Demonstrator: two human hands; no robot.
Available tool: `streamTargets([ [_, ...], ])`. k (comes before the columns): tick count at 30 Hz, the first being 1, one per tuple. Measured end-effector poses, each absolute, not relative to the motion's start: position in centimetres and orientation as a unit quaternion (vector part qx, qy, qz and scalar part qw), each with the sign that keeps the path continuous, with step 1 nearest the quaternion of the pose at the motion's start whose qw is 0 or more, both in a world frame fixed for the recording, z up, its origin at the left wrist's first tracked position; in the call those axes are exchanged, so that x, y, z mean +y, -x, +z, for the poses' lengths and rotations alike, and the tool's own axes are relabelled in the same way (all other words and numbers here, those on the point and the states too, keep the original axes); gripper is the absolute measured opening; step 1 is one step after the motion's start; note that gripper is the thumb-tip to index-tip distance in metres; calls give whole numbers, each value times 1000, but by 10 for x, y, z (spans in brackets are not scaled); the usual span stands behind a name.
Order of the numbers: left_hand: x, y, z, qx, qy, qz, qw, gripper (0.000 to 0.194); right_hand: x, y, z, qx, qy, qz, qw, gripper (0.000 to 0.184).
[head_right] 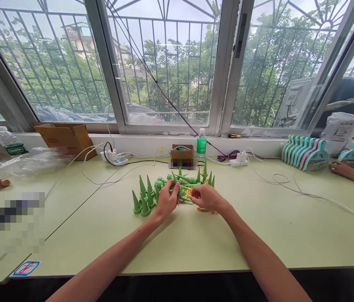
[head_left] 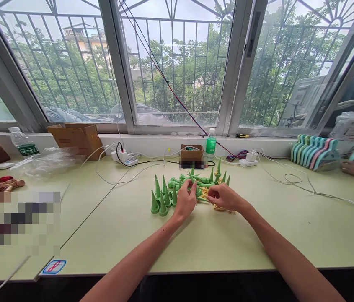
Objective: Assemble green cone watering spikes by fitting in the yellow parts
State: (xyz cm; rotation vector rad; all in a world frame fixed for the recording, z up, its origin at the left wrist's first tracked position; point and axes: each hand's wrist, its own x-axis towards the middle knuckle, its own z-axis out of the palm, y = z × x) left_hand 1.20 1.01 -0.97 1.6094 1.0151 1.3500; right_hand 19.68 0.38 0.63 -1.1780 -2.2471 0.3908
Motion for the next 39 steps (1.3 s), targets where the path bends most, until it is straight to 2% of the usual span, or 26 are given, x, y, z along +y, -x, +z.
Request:
streamTargets([
  [10, 9, -11, -10, 420, -659, 525, 338, 29, 5, -186, 2, -795, 422, 178, 397, 21],
  [39, 11, -9, -12, 426, -690, 513, 282, 21, 5, -178, -4, -807, 398, 155, 408, 19],
])
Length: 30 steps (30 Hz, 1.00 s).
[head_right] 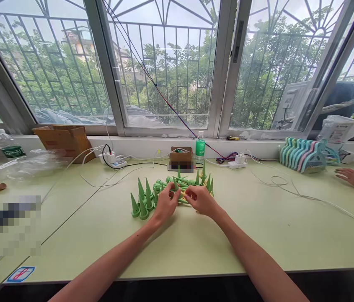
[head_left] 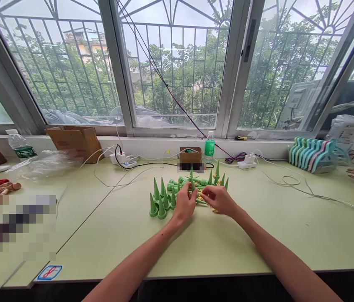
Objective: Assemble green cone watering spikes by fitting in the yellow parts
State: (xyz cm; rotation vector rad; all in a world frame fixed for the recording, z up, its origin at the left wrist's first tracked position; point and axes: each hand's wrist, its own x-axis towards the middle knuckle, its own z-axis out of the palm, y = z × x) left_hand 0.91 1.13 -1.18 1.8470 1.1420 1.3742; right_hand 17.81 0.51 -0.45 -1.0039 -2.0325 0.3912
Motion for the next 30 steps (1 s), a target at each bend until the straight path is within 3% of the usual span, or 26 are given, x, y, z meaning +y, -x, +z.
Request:
streamTargets([
  [15, 11, -9, -12, 422, -711, 509, 240, 17, 3, -176, -5, -799, 410, 166, 407, 30],
  [30, 9, -10, -10, 420, -732, 504, 185, 14, 3, -174, -4, -786, 425, 146, 425, 19],
])
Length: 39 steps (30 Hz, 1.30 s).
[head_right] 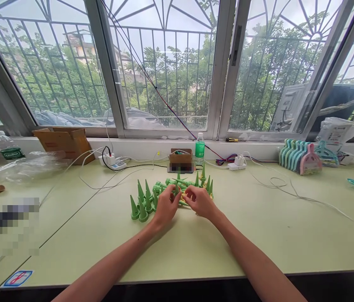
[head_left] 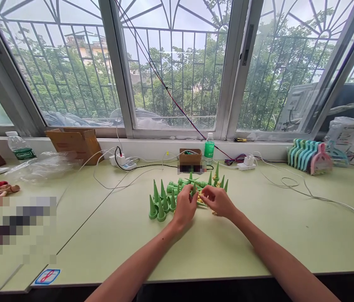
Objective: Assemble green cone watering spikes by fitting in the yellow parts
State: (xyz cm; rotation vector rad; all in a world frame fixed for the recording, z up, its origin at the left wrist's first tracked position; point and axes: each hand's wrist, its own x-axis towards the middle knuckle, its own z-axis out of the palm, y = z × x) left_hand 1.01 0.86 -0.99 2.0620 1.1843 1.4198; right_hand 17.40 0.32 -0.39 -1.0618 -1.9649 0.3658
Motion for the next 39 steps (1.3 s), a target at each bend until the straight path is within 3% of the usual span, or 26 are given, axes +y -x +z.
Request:
streamTargets([
  [39, 9, -10, -13, 400, -740, 497, 212, 13, 8, -173, -7, -791, 432, 128, 414, 26],
])
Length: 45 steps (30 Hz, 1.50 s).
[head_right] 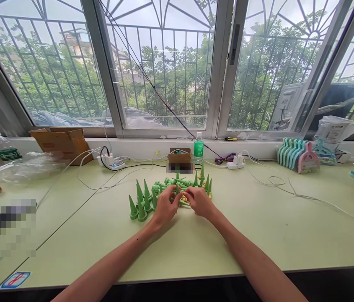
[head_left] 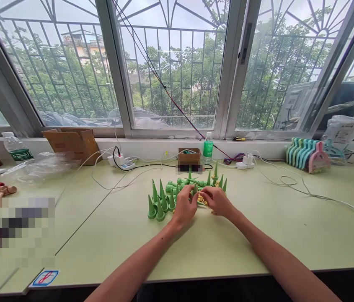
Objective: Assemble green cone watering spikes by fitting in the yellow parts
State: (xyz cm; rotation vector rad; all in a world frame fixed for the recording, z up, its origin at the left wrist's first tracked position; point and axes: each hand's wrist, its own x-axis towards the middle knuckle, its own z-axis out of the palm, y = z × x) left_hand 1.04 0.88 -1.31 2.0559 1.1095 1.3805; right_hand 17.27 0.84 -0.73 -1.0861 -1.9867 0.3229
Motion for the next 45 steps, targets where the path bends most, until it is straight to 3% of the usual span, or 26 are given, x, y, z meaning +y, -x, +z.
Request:
streamTargets([
  [11, 9, -10, -15, 369, -752, 505, 207, 30, 14, -174, -15, -779, 457, 109, 415, 34],
  [25, 5, -12, -11, 356, -734, 512, 270, 25, 16, -172, -17, -767, 467, 104, 427, 40],
  [33, 8, -12, -9, 391, -706, 537, 245, 20, 14, -172, -14, -746, 478, 110, 449, 39],
  [45, 11, -13, -11, 375, -643, 514, 427, 47, 9, -171, -8, -732, 481, 158, 456, 38],
])
